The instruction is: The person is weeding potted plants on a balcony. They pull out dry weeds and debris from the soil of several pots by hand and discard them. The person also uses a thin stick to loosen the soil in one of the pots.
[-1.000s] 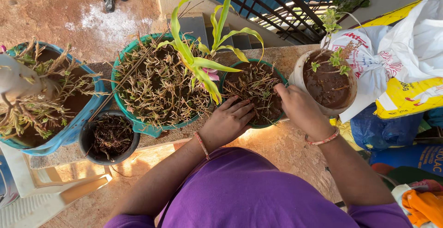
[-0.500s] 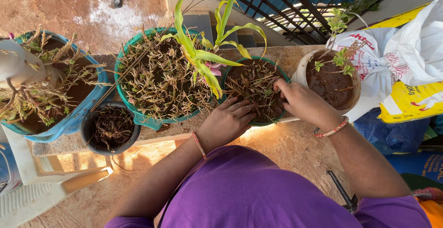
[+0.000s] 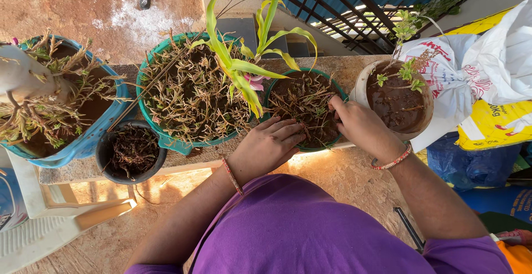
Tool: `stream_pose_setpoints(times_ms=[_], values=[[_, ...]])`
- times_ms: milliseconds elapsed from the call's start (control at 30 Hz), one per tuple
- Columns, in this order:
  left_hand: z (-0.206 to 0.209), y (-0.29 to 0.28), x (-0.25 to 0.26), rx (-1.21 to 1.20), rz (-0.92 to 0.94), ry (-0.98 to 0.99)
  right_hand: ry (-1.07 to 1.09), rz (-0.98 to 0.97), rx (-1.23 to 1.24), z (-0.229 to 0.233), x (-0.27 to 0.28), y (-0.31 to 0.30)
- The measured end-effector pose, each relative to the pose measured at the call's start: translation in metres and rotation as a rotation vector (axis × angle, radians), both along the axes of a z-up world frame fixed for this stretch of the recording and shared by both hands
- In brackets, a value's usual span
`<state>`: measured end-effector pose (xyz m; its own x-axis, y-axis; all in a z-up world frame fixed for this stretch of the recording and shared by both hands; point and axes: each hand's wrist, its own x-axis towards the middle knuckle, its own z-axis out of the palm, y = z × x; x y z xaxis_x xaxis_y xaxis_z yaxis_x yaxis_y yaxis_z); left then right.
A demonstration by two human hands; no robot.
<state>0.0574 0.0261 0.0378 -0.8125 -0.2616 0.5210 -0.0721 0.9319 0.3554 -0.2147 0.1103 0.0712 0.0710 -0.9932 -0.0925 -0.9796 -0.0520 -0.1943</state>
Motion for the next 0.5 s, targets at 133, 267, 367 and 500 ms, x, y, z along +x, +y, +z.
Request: stream_pose_setpoints(times_ms=[133, 267, 367, 500], values=[[0.004, 0.001, 0.004, 0.029, -0.004, -0.025, 0.002, -0.055, 0.015, 0.002, 0.002, -0.004], [0.008, 0.001, 0.010, 0.038, 0.005, -0.011, -0.083, -0.062, -0.051, 0.007, 0.002, -0.001], [0.011, -0.001, 0.016, 0.020, 0.020, 0.023, -0.104, 0.050, -0.341, 0.007, -0.001, 0.005], [0.015, -0.001, 0.030, 0.051, 0.051, 0.063, 0.033, -0.022, -0.290, -0.003, 0.018, 0.008]])
